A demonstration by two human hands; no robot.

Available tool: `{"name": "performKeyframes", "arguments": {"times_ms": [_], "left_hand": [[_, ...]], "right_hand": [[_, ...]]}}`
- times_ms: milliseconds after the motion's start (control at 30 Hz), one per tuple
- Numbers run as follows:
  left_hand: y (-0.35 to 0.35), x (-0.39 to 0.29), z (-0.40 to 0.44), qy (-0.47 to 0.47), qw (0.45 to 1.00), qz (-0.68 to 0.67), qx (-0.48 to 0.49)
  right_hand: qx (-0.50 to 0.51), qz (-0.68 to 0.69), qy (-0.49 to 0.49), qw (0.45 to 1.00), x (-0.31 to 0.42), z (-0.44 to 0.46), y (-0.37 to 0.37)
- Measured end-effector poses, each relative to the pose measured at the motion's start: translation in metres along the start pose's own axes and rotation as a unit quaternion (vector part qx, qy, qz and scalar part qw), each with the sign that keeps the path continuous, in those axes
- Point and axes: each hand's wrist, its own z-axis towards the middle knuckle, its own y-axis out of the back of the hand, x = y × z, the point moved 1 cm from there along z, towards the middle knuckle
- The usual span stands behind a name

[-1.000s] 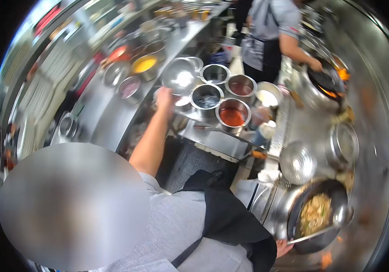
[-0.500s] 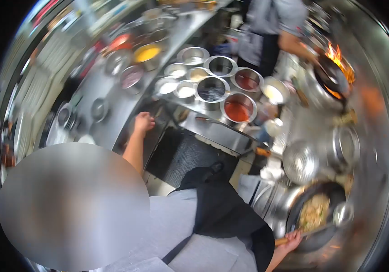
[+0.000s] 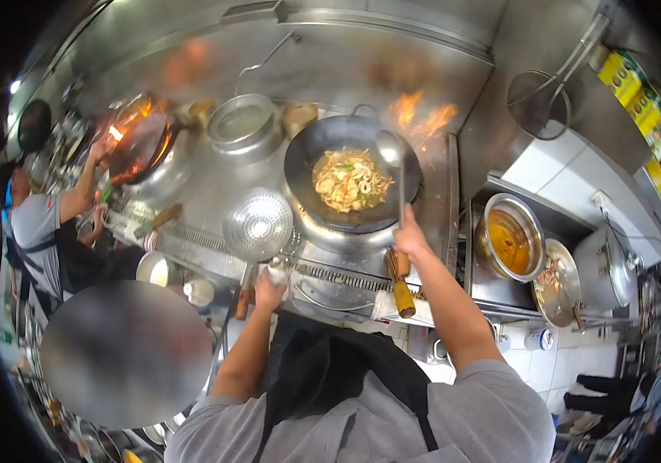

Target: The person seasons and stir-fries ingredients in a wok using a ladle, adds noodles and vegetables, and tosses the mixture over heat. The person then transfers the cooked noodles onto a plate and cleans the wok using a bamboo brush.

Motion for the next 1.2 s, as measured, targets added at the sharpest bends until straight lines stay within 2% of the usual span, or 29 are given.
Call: {"name": "performKeyframes", "arguments": {"times_ms": [33, 67, 167, 200, 233, 267, 300, 333, 367, 433, 500, 567, 600, 633, 667, 700, 767, 800, 833, 867, 933, 967, 1000, 1067, 1100, 1167, 1200], "left_hand": [[-0.006, 0.001, 0.005, 0.012, 1.0, -0.013, 0.003], [-0.008, 0.005, 0.007, 0.024, 0.999, -0.016, 0.014], [-0.009, 0.008, 0.012, 0.037, 0.998, -0.021, 0.04], [-0.007, 0.014, 0.015, 0.02, 0.983, -0.166, 0.075], [-0.003, 0.016, 0.025, 0.001, 0.946, -0.304, 0.112], [0.016, -0.001, 0.025, -0.002, 0.9, -0.417, 0.125], [0.031, -0.009, 0.029, -0.002, 0.901, -0.411, 0.138], [0.041, -0.019, 0.035, 0.021, 0.818, -0.551, 0.162], [0.052, -0.033, 0.043, 0.046, 0.712, -0.678, 0.176], [0.072, -0.076, 0.059, 0.068, 0.701, -0.657, 0.268], [0.033, -0.092, 0.089, 0.108, 0.721, -0.604, 0.323], [0.008, -0.129, 0.099, 0.177, 0.657, -0.625, 0.383], [0.001, -0.149, 0.098, 0.227, 0.673, -0.6, 0.368], [0.005, -0.168, 0.095, 0.236, 0.674, -0.592, 0.373], [0.005, -0.184, 0.096, 0.256, 0.683, -0.574, 0.372], [0.005, -0.197, 0.1, 0.277, 0.694, -0.553, 0.369], [-0.06, -0.186, 0.128, 0.232, 0.702, -0.545, 0.395], [-0.07, -0.193, 0.134, 0.278, 0.735, -0.492, 0.374], [-0.069, -0.199, 0.128, 0.271, 0.74, -0.484, 0.379], [-0.065, -0.205, 0.121, 0.266, 0.746, -0.5, 0.35], [-0.031, -0.211, 0.092, 0.241, 0.773, -0.508, 0.292], [-0.039, -0.194, 0.091, 0.193, 0.707, -0.602, 0.317], [-0.04, -0.177, 0.085, 0.18, 0.682, -0.637, 0.311], [-0.023, -0.146, 0.032, 0.193, 0.745, -0.577, 0.275], [-0.028, -0.122, 0.015, 0.197, 0.716, -0.597, 0.304], [-0.007, -0.135, -0.028, 0.2, 0.692, -0.627, 0.296], [-0.001, -0.146, -0.021, 0.187, 0.692, -0.631, 0.297]], "right_hand": [[-0.017, -0.057, -0.018, 0.998, 0.003, 0.011, -0.011], [-0.028, -0.048, -0.019, 0.998, 0.0, 0.022, -0.021], [0.081, -0.222, 0.003, 0.972, 0.007, 0.026, -0.037], [0.058, -0.354, 0.083, 0.93, -0.01, 0.029, -0.032], [0.031, -0.475, 0.157, 0.865, -0.024, 0.033, -0.021], [0.046, -0.539, 0.117, 0.833, -0.013, 0.021, -0.007], [0.068, -0.6, 0.07, 0.794, 0.002, -0.004, 0.011], [0.062, -0.622, 0.067, 0.778, 0.007, -0.019, 0.032], [0.058, -0.644, 0.067, 0.76, 0.007, -0.029, 0.046], [0.027, -0.628, 0.066, 0.775, -0.009, -0.045, 0.046], [-0.014, -0.612, 0.066, 0.788, -0.024, -0.065, 0.03], [-0.065, -0.501, 0.018, 0.863, -0.045, -0.095, 0.001], [-0.054, -0.432, 0.059, 0.898, -0.049, -0.119, -0.004], [-0.042, -0.359, 0.102, 0.927, -0.042, -0.145, -0.005], [0.009, -0.356, 0.009, 0.934, -0.024, -0.167, 0.001], [0.004, -0.352, 0.007, 0.936, -0.016, -0.178, 0.008], [0.103, -0.295, 0.008, 0.95, -0.01, -0.19, 0.025], [0.123, -0.287, -0.011, 0.95, -0.006, -0.179, 0.025], [0.109, -0.371, 0.016, 0.922, -0.035, -0.15, 0.03], [0.096, -0.44, -0.011, 0.893, -0.04, -0.126, 0.026], [0.063, -0.516, 0.009, 0.854, -0.02, -0.112, 0.021], [0.06, -0.515, 0.016, 0.855, -0.014, -0.11, 0.02], [0.042, -0.518, 0.012, 0.854, -0.01, -0.109, 0.016], [0.011, -0.541, 0.009, 0.841, -0.007, -0.118, 0.015], [0.01, -0.537, 0.012, 0.843, -0.008, -0.131, 0.021], [0.001, -0.536, 0.049, 0.843, -0.009, -0.151, 0.035], [0.004, -0.539, 0.061, 0.84, -0.019, -0.156, 0.047]]}}
